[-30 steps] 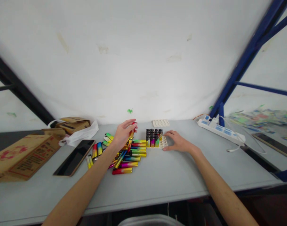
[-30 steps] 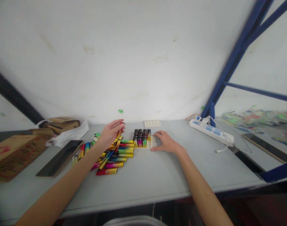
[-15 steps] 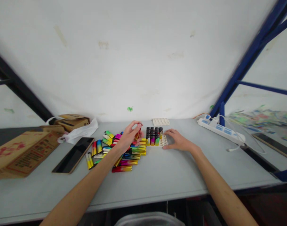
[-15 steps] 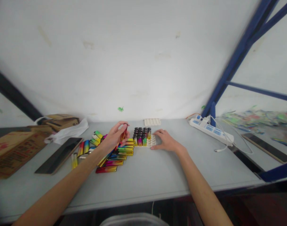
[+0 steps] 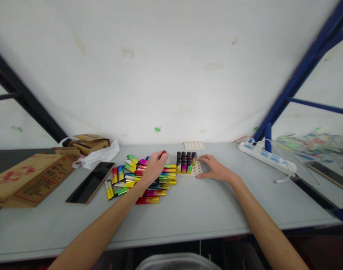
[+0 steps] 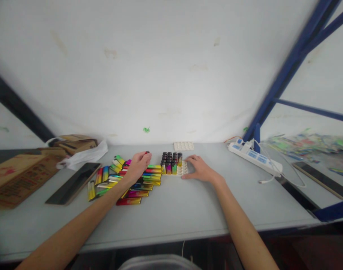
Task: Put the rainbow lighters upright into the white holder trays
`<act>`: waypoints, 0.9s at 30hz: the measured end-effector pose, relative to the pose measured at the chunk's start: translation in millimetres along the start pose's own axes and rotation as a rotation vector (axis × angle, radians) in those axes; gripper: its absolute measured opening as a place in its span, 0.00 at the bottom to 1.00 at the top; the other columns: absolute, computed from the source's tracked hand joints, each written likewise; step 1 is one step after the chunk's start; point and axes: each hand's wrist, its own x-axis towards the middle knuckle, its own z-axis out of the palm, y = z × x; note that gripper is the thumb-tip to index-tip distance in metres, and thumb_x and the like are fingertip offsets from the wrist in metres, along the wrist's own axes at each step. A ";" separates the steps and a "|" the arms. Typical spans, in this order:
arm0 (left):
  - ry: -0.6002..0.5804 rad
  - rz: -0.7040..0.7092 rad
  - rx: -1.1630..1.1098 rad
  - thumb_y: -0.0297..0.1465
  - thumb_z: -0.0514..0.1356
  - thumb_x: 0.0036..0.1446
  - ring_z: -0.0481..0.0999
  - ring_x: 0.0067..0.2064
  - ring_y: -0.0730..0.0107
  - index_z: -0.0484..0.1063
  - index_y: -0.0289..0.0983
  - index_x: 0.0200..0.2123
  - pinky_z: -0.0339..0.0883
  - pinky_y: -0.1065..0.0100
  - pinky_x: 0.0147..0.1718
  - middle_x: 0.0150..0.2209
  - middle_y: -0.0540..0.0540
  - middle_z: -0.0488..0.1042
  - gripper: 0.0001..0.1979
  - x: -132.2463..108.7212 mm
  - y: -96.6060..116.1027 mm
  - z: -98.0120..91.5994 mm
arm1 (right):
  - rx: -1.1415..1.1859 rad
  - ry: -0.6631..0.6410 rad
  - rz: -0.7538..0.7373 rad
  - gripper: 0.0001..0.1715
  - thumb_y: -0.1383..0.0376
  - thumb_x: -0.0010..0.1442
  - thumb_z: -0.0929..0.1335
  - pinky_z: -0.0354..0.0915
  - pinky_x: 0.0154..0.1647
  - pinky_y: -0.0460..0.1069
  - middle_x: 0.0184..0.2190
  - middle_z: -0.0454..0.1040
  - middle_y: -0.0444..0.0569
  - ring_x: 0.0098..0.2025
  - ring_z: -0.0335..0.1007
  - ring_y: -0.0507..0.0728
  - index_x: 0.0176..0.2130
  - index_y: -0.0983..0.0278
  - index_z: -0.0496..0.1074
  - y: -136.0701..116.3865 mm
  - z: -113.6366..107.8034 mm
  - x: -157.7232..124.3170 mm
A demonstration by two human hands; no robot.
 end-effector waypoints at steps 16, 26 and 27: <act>-0.201 -0.038 -0.385 0.51 0.60 0.60 0.56 0.21 0.79 0.62 0.39 0.29 0.52 0.76 0.15 0.24 0.56 0.58 0.22 2.0 15.3 2.8 | -0.003 -0.008 0.004 0.45 0.41 0.51 0.78 0.63 0.64 0.64 0.56 0.70 0.59 0.59 0.66 0.68 0.58 0.63 0.71 -6.6 -2.8 2.3; -0.392 0.094 -0.346 0.53 0.59 0.62 0.64 0.19 0.78 0.67 0.39 0.37 0.66 0.72 0.21 0.23 0.56 0.65 0.22 10.2 79.3 41.2 | -0.006 0.014 -0.002 0.46 0.43 0.49 0.79 0.63 0.63 0.65 0.55 0.71 0.59 0.58 0.66 0.69 0.59 0.62 0.71 -5.0 -0.3 3.5; -0.397 0.142 -0.302 0.52 0.58 0.63 0.69 0.23 0.74 0.70 0.37 0.36 0.69 0.70 0.25 0.23 0.53 0.68 0.22 12.5 82.9 46.7 | -0.008 0.016 -0.005 0.46 0.43 0.49 0.79 0.63 0.63 0.65 0.54 0.71 0.59 0.58 0.66 0.69 0.59 0.61 0.71 -4.9 0.0 3.7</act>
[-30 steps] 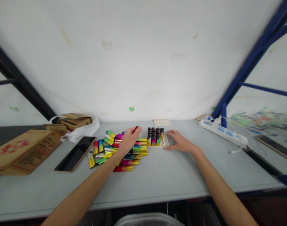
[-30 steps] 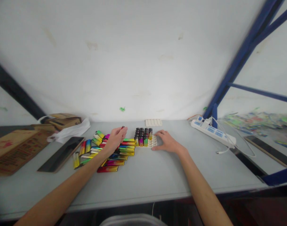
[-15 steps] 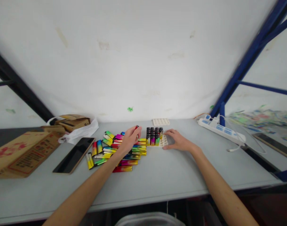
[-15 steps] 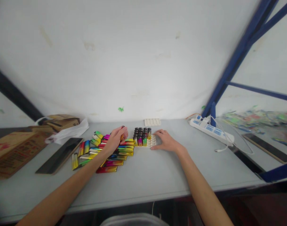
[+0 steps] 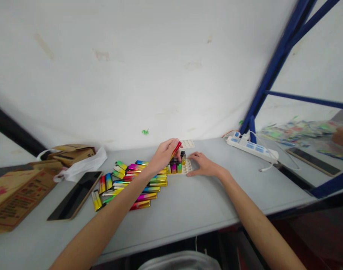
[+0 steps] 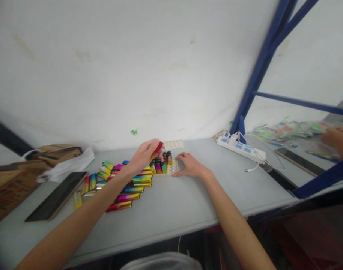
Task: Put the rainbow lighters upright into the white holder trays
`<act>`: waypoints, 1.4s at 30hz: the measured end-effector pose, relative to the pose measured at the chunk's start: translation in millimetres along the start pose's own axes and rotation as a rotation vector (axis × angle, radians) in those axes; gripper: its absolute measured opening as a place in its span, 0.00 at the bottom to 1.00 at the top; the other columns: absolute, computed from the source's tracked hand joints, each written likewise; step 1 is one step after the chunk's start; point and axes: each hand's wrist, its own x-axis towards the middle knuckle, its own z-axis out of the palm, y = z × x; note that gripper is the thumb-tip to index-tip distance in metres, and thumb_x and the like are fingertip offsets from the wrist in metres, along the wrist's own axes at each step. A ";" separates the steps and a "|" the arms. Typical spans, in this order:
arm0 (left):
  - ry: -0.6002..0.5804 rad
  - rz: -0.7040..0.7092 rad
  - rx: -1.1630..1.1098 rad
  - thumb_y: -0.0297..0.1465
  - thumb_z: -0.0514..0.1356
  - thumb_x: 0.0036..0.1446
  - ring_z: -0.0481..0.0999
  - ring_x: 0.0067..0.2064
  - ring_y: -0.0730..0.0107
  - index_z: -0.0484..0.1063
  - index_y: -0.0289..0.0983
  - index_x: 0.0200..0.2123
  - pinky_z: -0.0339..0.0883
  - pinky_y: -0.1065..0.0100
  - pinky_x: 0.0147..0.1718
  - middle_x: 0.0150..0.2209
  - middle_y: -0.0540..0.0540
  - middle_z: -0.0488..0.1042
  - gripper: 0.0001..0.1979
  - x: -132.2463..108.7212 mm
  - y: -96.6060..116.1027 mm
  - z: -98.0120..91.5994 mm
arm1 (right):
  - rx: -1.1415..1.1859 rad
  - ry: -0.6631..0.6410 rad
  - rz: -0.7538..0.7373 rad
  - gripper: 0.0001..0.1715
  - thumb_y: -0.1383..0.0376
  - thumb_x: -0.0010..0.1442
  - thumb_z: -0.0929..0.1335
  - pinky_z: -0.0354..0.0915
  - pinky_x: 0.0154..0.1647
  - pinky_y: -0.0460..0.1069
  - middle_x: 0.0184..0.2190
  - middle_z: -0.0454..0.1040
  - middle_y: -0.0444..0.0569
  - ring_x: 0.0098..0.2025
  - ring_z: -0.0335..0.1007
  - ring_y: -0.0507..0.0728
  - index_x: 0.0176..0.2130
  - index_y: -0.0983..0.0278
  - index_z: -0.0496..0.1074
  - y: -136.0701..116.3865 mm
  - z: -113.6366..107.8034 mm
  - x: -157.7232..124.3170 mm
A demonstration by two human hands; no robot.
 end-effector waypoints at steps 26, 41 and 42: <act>-0.344 0.267 0.995 0.25 0.65 0.54 0.76 0.41 0.55 0.82 0.40 0.28 0.67 0.61 0.46 0.32 0.42 0.76 0.06 31.2 -21.6 -0.5 | -0.017 -0.023 -0.002 0.46 0.44 0.50 0.79 0.63 0.63 0.63 0.55 0.71 0.58 0.58 0.66 0.68 0.59 0.62 0.71 -3.5 -2.3 2.3; -0.103 0.121 0.946 0.42 0.63 0.57 0.77 0.44 0.55 0.82 0.40 0.44 0.67 0.57 0.53 0.40 0.41 0.80 0.17 15.6 -12.4 -78.6 | -0.009 -0.005 -0.019 0.45 0.42 0.50 0.78 0.64 0.62 0.65 0.54 0.72 0.58 0.57 0.67 0.69 0.58 0.61 0.72 -0.9 -1.0 1.6; -0.091 0.056 0.970 0.43 0.64 0.54 0.78 0.44 0.54 0.83 0.40 0.40 0.67 0.57 0.53 0.40 0.41 0.81 0.16 10.8 -16.9 -96.3 | -0.008 -0.007 -0.018 0.45 0.41 0.50 0.78 0.64 0.61 0.65 0.54 0.72 0.58 0.56 0.67 0.69 0.58 0.62 0.72 -1.0 -1.2 1.6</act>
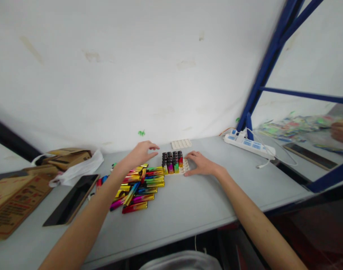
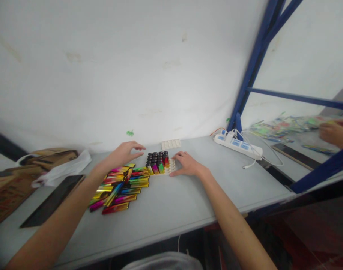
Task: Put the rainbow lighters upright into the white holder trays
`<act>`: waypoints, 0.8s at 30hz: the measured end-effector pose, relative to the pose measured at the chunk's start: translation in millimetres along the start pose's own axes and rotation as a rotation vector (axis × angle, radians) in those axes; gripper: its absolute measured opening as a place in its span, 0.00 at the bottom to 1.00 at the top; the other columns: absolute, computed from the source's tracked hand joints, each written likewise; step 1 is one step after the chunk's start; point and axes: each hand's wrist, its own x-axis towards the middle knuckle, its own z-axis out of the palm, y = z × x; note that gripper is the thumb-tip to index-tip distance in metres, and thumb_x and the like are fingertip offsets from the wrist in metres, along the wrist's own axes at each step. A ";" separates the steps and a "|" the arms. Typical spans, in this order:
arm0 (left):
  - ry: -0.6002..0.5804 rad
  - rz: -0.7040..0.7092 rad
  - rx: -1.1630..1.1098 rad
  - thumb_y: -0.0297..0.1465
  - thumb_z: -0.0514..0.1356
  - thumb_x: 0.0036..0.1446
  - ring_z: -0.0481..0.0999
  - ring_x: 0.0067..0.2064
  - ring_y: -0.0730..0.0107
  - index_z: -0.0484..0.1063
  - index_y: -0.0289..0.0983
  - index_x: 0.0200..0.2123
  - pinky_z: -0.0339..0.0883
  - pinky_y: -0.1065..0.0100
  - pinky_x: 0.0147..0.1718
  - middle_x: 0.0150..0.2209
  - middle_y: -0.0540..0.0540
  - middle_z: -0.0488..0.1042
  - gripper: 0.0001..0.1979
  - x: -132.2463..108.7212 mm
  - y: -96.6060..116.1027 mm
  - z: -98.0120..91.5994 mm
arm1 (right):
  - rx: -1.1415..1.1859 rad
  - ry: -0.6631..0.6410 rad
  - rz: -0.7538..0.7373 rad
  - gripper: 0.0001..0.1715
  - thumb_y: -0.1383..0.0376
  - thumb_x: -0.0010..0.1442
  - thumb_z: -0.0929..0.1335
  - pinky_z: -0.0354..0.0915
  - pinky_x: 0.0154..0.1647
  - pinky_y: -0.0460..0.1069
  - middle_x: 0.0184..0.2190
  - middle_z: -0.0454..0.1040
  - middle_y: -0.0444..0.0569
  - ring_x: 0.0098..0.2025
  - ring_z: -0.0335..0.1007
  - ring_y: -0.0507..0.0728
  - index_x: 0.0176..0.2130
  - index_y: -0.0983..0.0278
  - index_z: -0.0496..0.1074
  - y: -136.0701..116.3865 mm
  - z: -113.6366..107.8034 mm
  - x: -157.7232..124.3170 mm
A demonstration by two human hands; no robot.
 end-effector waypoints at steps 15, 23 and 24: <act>-0.141 -0.219 -0.049 0.44 0.67 0.42 0.80 0.38 0.54 0.80 0.42 0.27 0.71 0.62 0.43 0.34 0.43 0.83 0.12 -38.0 -81.4 -9.8 | 0.006 -0.010 0.018 0.44 0.40 0.51 0.77 0.63 0.63 0.63 0.55 0.71 0.58 0.58 0.65 0.69 0.57 0.61 0.72 0.1 -1.0 -2.7; 0.281 -0.253 -0.623 0.44 0.73 0.45 0.79 0.44 0.55 0.82 0.37 0.37 0.72 0.60 0.47 0.40 0.40 0.83 0.20 -26.1 -47.7 -9.3 | 0.009 -0.014 0.028 0.46 0.41 0.50 0.78 0.63 0.63 0.64 0.56 0.70 0.60 0.59 0.65 0.69 0.58 0.63 0.71 1.0 0.1 -2.0; 0.350 -0.278 -0.778 0.43 0.74 0.44 0.79 0.45 0.56 0.82 0.35 0.37 0.73 0.59 0.47 0.40 0.40 0.82 0.20 -24.5 -39.8 -5.2 | 0.014 -0.011 0.028 0.46 0.41 0.50 0.78 0.63 0.63 0.64 0.56 0.70 0.60 0.59 0.65 0.69 0.58 0.63 0.71 1.9 0.6 -2.1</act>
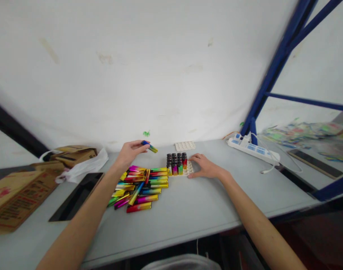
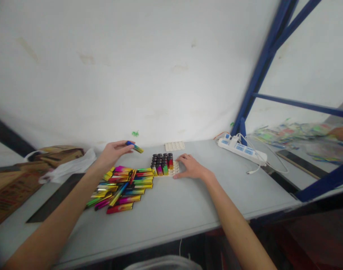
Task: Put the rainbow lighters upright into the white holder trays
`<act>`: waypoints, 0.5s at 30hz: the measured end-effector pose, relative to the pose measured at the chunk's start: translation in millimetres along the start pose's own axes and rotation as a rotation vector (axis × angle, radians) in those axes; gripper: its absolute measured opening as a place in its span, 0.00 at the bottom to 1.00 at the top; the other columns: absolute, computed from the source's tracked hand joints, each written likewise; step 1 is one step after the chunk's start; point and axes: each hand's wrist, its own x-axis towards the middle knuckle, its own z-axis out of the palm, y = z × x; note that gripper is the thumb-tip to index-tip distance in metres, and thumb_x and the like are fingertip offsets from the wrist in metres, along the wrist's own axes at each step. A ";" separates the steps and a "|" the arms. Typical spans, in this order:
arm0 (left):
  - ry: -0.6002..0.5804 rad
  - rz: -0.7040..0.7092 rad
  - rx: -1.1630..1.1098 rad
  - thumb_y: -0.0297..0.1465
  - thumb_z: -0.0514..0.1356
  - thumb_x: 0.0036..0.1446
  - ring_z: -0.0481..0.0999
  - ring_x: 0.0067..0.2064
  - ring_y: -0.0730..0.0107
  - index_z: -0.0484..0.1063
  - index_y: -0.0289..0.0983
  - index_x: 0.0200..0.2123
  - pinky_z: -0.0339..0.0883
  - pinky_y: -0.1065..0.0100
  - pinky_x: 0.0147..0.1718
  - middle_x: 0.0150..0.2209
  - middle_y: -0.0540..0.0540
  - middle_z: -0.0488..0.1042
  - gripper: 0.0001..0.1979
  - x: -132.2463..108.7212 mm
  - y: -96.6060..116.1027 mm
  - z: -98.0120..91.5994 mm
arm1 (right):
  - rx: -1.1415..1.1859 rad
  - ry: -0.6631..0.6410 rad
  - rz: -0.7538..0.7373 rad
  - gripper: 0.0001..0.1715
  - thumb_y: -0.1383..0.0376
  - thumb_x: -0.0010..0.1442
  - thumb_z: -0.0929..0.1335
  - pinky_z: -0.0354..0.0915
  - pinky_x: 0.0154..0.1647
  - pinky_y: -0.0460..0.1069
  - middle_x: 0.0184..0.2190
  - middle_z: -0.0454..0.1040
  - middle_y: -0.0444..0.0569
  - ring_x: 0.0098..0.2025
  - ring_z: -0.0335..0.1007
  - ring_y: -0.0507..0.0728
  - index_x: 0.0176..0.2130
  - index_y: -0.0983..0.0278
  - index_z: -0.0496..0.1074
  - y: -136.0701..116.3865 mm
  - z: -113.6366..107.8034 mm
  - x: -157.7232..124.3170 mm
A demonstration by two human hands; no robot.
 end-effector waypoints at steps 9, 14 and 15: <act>-0.126 -0.139 -0.562 0.41 0.71 0.55 0.72 0.27 0.73 0.69 0.39 0.39 0.74 0.67 0.30 0.28 0.53 0.72 0.17 -42.2 11.1 56.8 | -0.004 0.009 -0.011 0.44 0.42 0.51 0.78 0.63 0.63 0.64 0.56 0.70 0.59 0.58 0.66 0.69 0.58 0.62 0.71 2.2 1.4 -0.7; -0.215 -0.298 -0.609 0.49 0.62 0.60 0.58 0.20 0.76 0.69 0.37 0.34 0.59 0.75 0.17 0.22 0.56 0.58 0.20 -52.6 3.6 62.5 | -0.006 0.002 -0.004 0.44 0.42 0.50 0.78 0.63 0.63 0.65 0.56 0.70 0.59 0.59 0.66 0.69 0.57 0.62 0.71 1.6 0.4 -0.9; -0.226 -0.332 -0.624 0.50 0.59 0.61 0.58 0.20 0.76 0.68 0.36 0.31 0.60 0.74 0.18 0.21 0.55 0.56 0.21 -52.8 2.2 63.1 | -0.007 0.002 -0.002 0.44 0.42 0.50 0.78 0.63 0.64 0.65 0.56 0.70 0.59 0.59 0.66 0.69 0.57 0.62 0.71 1.5 0.3 -1.0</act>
